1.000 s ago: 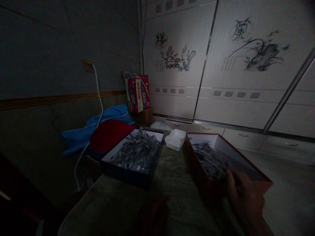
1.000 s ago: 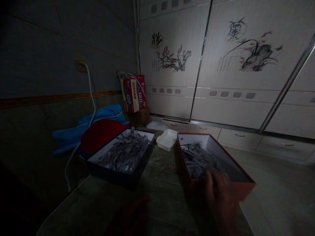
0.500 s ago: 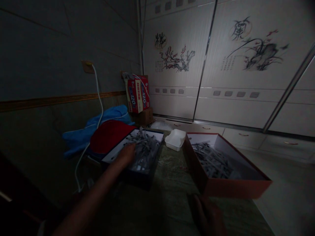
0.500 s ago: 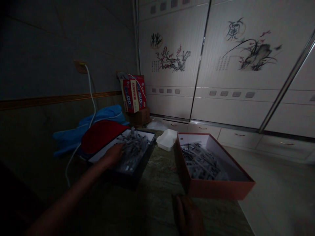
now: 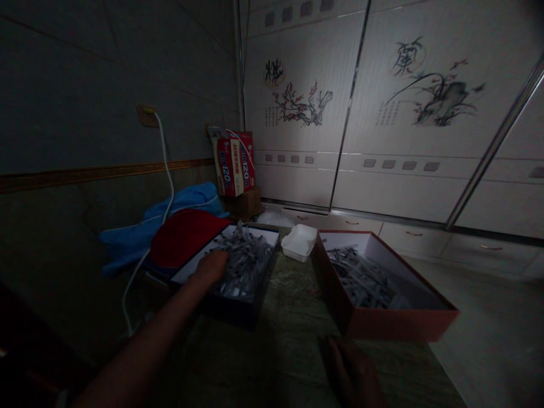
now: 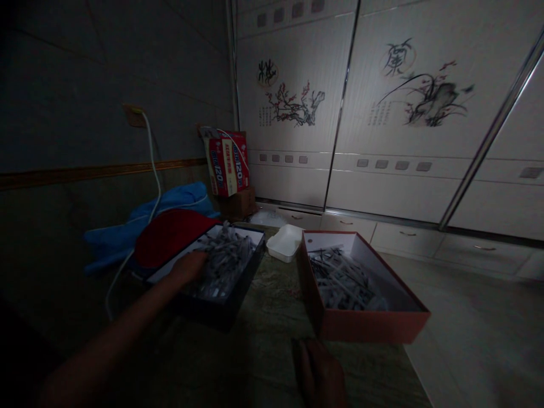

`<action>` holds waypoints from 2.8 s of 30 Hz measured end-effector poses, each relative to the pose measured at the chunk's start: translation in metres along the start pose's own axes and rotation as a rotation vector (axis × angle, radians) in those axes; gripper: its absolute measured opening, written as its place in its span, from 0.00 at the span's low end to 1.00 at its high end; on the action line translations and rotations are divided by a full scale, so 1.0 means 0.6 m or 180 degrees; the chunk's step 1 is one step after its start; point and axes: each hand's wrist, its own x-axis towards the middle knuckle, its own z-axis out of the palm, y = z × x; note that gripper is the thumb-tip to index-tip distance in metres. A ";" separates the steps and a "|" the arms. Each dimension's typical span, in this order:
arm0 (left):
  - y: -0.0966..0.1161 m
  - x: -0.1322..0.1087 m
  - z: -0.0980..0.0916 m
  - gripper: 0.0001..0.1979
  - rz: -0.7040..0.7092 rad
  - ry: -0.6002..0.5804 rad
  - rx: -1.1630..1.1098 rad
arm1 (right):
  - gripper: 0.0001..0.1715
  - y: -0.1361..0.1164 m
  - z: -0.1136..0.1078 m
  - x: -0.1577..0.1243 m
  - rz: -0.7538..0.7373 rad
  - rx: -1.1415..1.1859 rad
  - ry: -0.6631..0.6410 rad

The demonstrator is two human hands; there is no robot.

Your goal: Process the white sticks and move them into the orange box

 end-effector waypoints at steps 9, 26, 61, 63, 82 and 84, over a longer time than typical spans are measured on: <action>0.105 -0.115 -0.090 0.09 0.0501 0.1374 -0.3084 | 0.26 0.008 0.007 -0.008 -0.0040 0.0110 0.0402; 0.256 -0.232 0.175 0.21 -0.0986 0.0130 -0.5674 | 0.22 -0.021 0.011 -0.006 0.0214 0.0546 -0.0391; 0.283 -0.240 0.198 0.17 -0.1600 -0.0490 -0.6335 | 0.16 0.009 0.004 -0.006 -0.0793 -0.0961 -0.0726; 0.282 -0.241 0.194 0.18 -0.1658 -0.0505 -0.6289 | 0.18 0.011 0.008 -0.012 -0.0802 -0.0849 -0.0562; 0.272 -0.263 0.161 0.17 -0.0842 -0.0822 -0.6479 | 0.27 -0.024 -0.005 -0.016 0.1867 0.3606 -0.1833; 0.275 -0.263 0.164 0.17 -0.1056 -0.0621 -0.6386 | 0.30 -0.020 0.008 -0.025 0.1575 0.3186 -0.1596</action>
